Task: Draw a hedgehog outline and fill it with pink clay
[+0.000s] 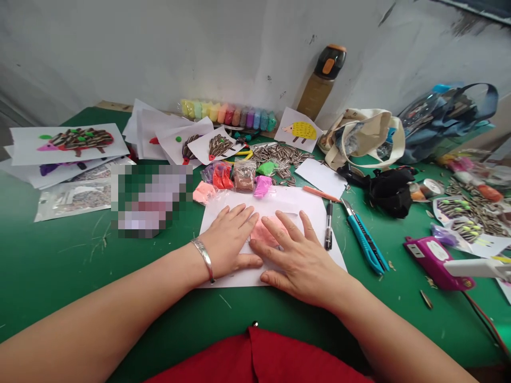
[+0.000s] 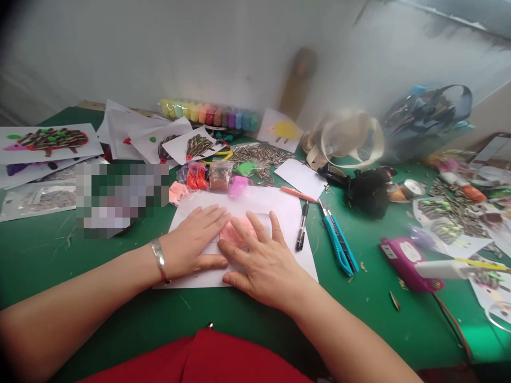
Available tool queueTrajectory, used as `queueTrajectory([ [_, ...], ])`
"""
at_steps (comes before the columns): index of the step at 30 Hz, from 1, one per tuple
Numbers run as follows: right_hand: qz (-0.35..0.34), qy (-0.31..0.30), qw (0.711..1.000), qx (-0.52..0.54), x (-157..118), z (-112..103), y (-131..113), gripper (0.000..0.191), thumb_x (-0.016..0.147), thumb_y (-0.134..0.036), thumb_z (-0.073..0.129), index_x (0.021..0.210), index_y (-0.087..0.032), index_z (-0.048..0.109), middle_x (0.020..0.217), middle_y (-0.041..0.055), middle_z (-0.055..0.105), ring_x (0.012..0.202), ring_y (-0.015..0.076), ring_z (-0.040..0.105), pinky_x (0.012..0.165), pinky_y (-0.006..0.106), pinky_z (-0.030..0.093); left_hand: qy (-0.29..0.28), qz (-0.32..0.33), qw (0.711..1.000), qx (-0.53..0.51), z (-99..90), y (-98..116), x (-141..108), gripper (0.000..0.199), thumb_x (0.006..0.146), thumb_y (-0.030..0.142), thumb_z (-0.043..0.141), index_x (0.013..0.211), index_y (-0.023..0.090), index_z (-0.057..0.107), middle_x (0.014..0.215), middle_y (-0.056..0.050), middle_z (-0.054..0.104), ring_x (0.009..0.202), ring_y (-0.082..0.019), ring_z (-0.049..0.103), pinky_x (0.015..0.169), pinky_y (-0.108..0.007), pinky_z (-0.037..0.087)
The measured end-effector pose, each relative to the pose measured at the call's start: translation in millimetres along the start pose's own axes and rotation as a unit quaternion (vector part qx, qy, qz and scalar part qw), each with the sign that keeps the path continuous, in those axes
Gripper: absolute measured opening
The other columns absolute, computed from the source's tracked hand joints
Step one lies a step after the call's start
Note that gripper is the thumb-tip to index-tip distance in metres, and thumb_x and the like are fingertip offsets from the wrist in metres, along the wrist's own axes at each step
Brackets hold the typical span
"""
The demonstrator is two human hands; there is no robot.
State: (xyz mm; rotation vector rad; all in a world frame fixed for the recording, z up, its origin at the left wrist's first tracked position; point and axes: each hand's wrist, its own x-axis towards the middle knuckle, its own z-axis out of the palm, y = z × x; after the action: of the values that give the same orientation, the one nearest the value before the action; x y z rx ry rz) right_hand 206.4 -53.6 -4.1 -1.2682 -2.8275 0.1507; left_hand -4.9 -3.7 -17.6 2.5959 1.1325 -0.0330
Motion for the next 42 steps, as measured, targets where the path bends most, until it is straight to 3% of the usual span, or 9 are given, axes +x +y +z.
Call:
queueTrajectory([
  [8,0.005,0.004,1.0,-0.01,-1.1,5.7,2.8,0.066,0.091,-0.065,0.032,0.148,-0.032,0.031,0.157,0.0101,0.022,0.144,0.038,0.007,0.108,0.069,0.0,-0.016,-0.012,1.0,-0.001,-1.7,0.9,1.1,0.092,0.077,0.064,0.059,0.145,0.008,0.031,0.152,-0.021,0.028,0.142,-0.037,0.019,0.114,-0.054,0.015],
  [19,0.021,-0.011,1.0,-0.005,-0.3,7.7,3.4,0.069,0.089,-0.067,0.034,0.149,-0.032,0.027,0.158,0.0101,0.019,0.144,0.0381,0.005,0.109,0.068,0.002,0.004,-0.007,1.0,0.005,-0.4,0.9,1.0,0.09,0.077,0.065,0.058,0.145,0.012,0.032,0.151,-0.019,0.031,0.141,-0.036,0.021,0.112,-0.053,0.017],
  [25,0.023,-0.018,1.0,0.003,-1.8,8.1,2.9,0.07,0.09,-0.067,0.031,0.15,-0.032,0.025,0.158,0.0107,0.02,0.144,0.0379,0.004,0.109,0.068,0.001,-0.024,-0.017,1.0,0.007,-3.0,2.5,1.2,0.093,0.078,0.062,0.059,0.146,0.006,0.029,0.153,-0.021,0.026,0.143,-0.036,0.016,0.114,-0.054,0.015],
  [36,0.014,-0.032,0.999,0.016,-2.1,2.5,4.9,0.066,0.091,-0.067,0.029,0.148,-0.034,0.03,0.156,0.0112,0.024,0.144,0.039,0.006,0.108,0.069,0.002,-0.022,-0.016,1.0,0.011,-4.6,2.7,1.5,0.089,0.078,0.063,0.059,0.144,0.008,0.035,0.153,-0.021,0.027,0.142,-0.036,0.017,0.113,-0.054,0.017],
  [42,0.025,-0.022,0.999,0.025,-3.1,0.2,7.7,0.063,0.091,-0.066,0.031,0.147,-0.036,0.032,0.159,0.0099,0.017,0.144,0.0387,0.005,0.108,0.069,0.004,-0.026,-0.022,0.999,0.008,-4.4,2.7,1.6,0.09,0.077,0.063,0.06,0.144,0.008,0.034,0.153,-0.02,0.028,0.142,-0.036,0.017,0.113,-0.054,0.017],
])
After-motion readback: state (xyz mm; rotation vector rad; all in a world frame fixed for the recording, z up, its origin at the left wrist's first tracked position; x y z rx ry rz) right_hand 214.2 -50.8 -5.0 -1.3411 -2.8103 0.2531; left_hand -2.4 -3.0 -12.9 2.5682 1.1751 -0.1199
